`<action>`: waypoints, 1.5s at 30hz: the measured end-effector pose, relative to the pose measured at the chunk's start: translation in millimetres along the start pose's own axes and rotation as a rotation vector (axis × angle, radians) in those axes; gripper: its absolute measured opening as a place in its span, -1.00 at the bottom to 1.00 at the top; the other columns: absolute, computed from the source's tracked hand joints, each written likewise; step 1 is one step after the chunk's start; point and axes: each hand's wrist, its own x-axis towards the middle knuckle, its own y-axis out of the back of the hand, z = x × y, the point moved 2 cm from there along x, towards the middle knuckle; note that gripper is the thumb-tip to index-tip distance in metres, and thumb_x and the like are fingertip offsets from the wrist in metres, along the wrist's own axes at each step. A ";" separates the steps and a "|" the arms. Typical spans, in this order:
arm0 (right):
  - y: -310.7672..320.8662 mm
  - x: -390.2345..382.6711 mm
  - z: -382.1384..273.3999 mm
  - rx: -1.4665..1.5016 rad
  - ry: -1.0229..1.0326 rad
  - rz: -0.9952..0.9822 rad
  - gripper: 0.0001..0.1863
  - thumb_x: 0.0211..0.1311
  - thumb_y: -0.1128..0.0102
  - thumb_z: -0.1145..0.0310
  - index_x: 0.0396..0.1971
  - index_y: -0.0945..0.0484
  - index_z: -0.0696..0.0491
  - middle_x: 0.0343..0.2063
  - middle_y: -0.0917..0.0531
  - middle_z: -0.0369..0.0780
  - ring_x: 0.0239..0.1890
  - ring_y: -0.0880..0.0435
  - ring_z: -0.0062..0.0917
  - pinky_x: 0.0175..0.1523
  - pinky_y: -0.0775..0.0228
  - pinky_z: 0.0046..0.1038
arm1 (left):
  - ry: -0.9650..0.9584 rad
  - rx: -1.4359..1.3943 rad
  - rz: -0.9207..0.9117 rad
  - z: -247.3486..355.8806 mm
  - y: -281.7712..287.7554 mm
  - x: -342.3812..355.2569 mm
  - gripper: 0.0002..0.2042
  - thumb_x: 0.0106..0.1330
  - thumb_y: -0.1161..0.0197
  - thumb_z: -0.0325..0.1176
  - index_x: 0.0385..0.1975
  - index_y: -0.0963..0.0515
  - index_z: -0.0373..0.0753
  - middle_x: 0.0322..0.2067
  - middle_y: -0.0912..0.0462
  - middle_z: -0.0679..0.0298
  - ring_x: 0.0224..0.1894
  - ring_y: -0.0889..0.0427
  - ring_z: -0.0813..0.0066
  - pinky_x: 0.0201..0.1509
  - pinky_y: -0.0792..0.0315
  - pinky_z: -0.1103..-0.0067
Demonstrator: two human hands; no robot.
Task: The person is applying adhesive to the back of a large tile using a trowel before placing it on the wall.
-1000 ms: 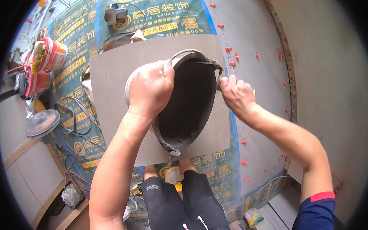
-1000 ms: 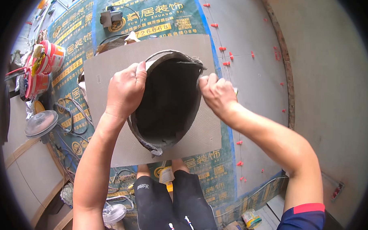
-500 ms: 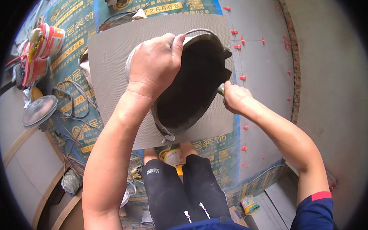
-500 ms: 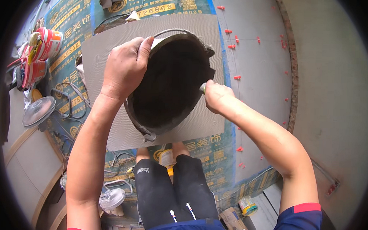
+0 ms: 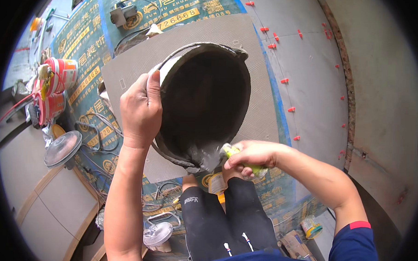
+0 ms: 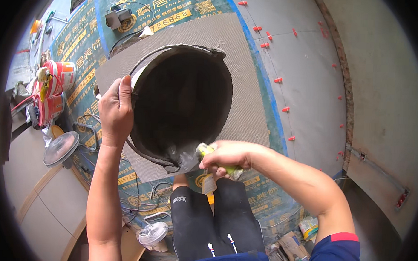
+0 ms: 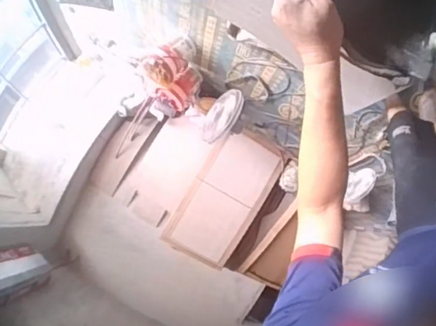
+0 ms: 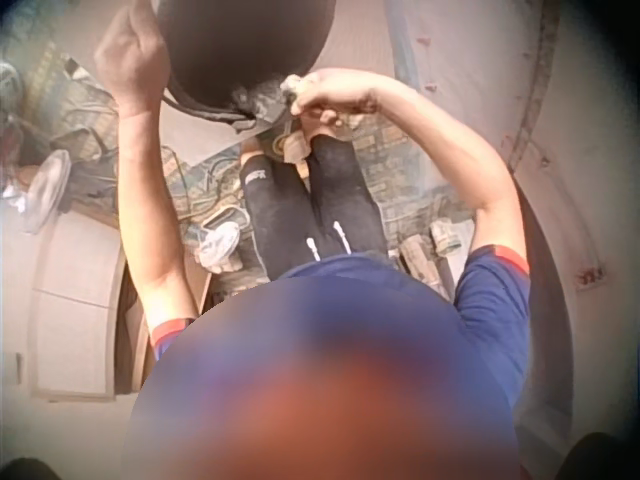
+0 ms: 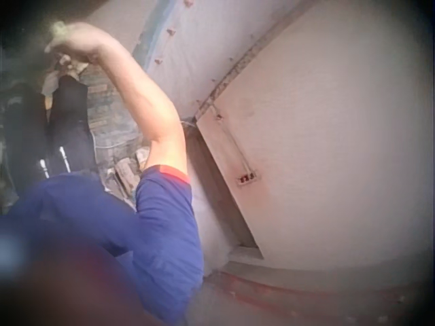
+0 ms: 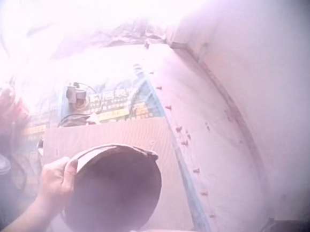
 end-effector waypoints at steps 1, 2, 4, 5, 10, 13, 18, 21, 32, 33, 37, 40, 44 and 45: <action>3.7 -6.8 -11.9 -0.537 0.276 0.281 -0.84 0.15 -0.23 0.39 -0.34 -0.50 0.14 -0.56 -0.62 -0.14 -0.57 -0.63 -0.43 -0.44 -0.51 -0.38 | -0.007 0.005 -0.009 2.8 0.3 0.9 -0.58 0.54 0.01 -0.14 -0.50 -0.43 -0.37 -0.65 -0.31 0.08 -0.54 -0.20 0.26 -0.42 -0.26 0.41; -4.3 -12.9 -28.3 -1.066 0.547 0.551 -0.80 0.10 -0.24 0.39 -0.32 -0.50 0.17 -0.53 -0.67 -0.02 -0.50 -0.71 -0.27 -0.35 -0.57 -0.28 | -0.005 0.016 -0.018 1.0 2.5 -0.4 -0.58 0.54 0.01 -0.14 -0.50 -0.43 -0.37 -0.65 -0.31 0.08 -0.54 -0.20 0.26 -0.42 -0.26 0.41; -6.5 -18.2 -58.5 -1.473 0.380 0.930 -0.76 0.07 -0.14 0.45 -0.25 -0.49 0.22 -0.37 -0.70 0.04 -0.32 -0.75 -0.15 -0.19 -0.60 -0.21 | -0.024 0.120 -0.035 -0.8 7.0 0.2 -0.70 0.50 -0.04 -0.26 -0.45 -0.51 -0.31 -0.56 -0.52 -0.06 -0.47 -0.52 -0.14 -0.40 -0.37 0.26; -0.7 -13.2 -66.7 -1.557 0.432 1.112 -0.78 0.11 -0.15 0.45 -0.23 -0.49 0.20 -0.34 -0.70 0.00 -0.30 -0.76 -0.18 -0.19 -0.62 -0.25 | -0.028 0.118 -0.037 -0.5 5.4 0.6 -0.70 0.50 -0.04 -0.26 -0.45 -0.51 -0.31 -0.56 -0.52 -0.06 -0.47 -0.52 -0.14 -0.40 -0.37 0.26; 45.8 17.0 -99.2 -1.698 0.082 1.087 -0.73 0.11 -0.18 0.45 -0.16 -0.57 0.14 -0.31 -0.72 -0.09 -0.25 -0.76 -0.24 -0.14 -0.63 -0.30 | -0.069 0.004 0.001 15.1 -5.5 -5.7 -0.75 0.47 -0.08 -0.27 -0.39 -0.56 -0.28 -0.49 -0.59 -0.04 -0.39 -0.58 -0.14 -0.34 -0.45 0.26; 48.7 35.2 -91.3 -1.713 -0.046 0.833 -0.65 0.05 -0.22 0.43 -0.09 -0.62 0.02 -0.24 -0.73 -0.15 -0.18 -0.75 -0.28 -0.11 -0.63 -0.30 | -0.084 0.005 -0.002 12.7 -5.1 -12.9 -0.79 0.44 -0.12 -0.30 -0.38 -0.58 -0.28 -0.45 -0.61 -0.04 -0.38 -0.60 -0.13 -0.33 -0.46 0.26; 74.3 75.8 -39.8 -1.367 0.355 0.670 -0.53 0.01 -0.21 0.42 0.03 -0.60 -0.02 -0.08 -0.69 -0.06 -0.02 -0.68 -0.17 0.07 -0.57 -0.26 | -0.085 -0.037 -0.038 4.3 3.7 -24.0 -0.81 0.42 -0.15 -0.32 -0.37 -0.59 -0.29 -0.51 -0.57 -0.04 -0.43 -0.56 -0.12 -0.37 -0.44 0.30; 81.9 104.8 -17.6 -1.250 0.583 0.674 -0.49 0.00 -0.23 0.40 0.07 -0.57 0.02 -0.08 -0.67 -0.01 0.00 -0.66 -0.12 0.12 -0.53 -0.26 | -0.080 -0.108 0.017 -7.6 1.4 -30.7 -0.62 0.53 -0.06 -0.23 -0.52 -0.40 -0.36 -0.65 -0.32 0.18 -0.56 -0.19 0.42 -0.46 -0.23 0.53; 21.4 113.9 -37.7 -1.046 0.698 0.668 -0.52 0.03 -0.25 0.26 -0.01 -0.56 0.13 -0.23 -0.68 0.08 -0.11 -0.67 -0.04 0.01 -0.54 -0.17 | 0.116 -0.019 0.027 -42.2 32.7 -92.8 -0.52 0.58 0.13 -0.02 -0.41 -0.45 -0.34 -0.51 -0.45 0.33 -0.42 -0.33 0.58 -0.28 -0.27 0.63; 18.5 111.3 -42.0 -1.050 0.702 0.668 -0.52 0.03 -0.25 0.26 -0.01 -0.56 0.13 -0.23 -0.68 0.08 -0.11 -0.67 -0.04 0.01 -0.54 -0.17 | 0.127 -0.078 0.071 -44.8 32.6 -97.9 -0.55 0.58 0.11 -0.09 -0.46 -0.42 -0.34 -0.57 -0.39 0.29 -0.47 -0.32 0.53 -0.33 -0.26 0.60; -2.5 99.9 -59.6 -1.073 0.673 0.621 -0.52 0.02 -0.28 0.25 -0.03 -0.55 0.13 -0.30 -0.68 0.07 -0.18 -0.67 0.00 -0.04 -0.55 -0.15 | 0.196 -0.130 0.180 -67.8 48.1 -115.5 -0.59 0.59 0.07 -0.17 -0.49 -0.40 -0.33 -0.59 -0.37 0.30 -0.49 -0.29 0.57 -0.37 -0.24 0.60; -19.7 91.2 -60.9 -1.084 0.688 0.574 -0.54 -0.01 -0.29 0.27 -0.07 -0.55 0.13 -0.34 -0.68 0.07 -0.21 -0.67 0.01 -0.08 -0.55 -0.13 | 0.282 -0.114 0.236 -80.2 63.9 -124.8 -0.60 0.58 0.06 -0.18 -0.48 -0.40 -0.34 -0.57 -0.36 0.33 -0.47 -0.26 0.59 -0.36 -0.22 0.60; -32.3 67.1 -57.2 -1.040 0.697 0.481 -0.63 -0.04 -0.29 0.30 -0.18 -0.53 0.07 -0.43 -0.66 0.04 -0.27 -0.67 0.01 -0.15 -0.54 -0.10 | 0.412 -0.099 0.293 -96.3 78.6 -133.6 -0.62 0.58 0.06 -0.21 -0.47 -0.39 -0.35 -0.55 -0.32 0.38 -0.41 -0.23 0.60 -0.33 -0.20 0.62; -35.7 60.3 -51.8 -1.035 0.740 0.481 -0.65 -0.04 -0.29 0.30 -0.20 -0.52 0.05 -0.46 -0.66 0.01 -0.32 -0.67 0.01 -0.20 -0.54 -0.10 | 0.449 -0.100 0.318 -102.1 82.6 -137.6 -0.63 0.58 0.06 -0.23 -0.45 -0.39 -0.36 -0.52 -0.34 0.39 -0.39 -0.25 0.62 -0.31 -0.21 0.62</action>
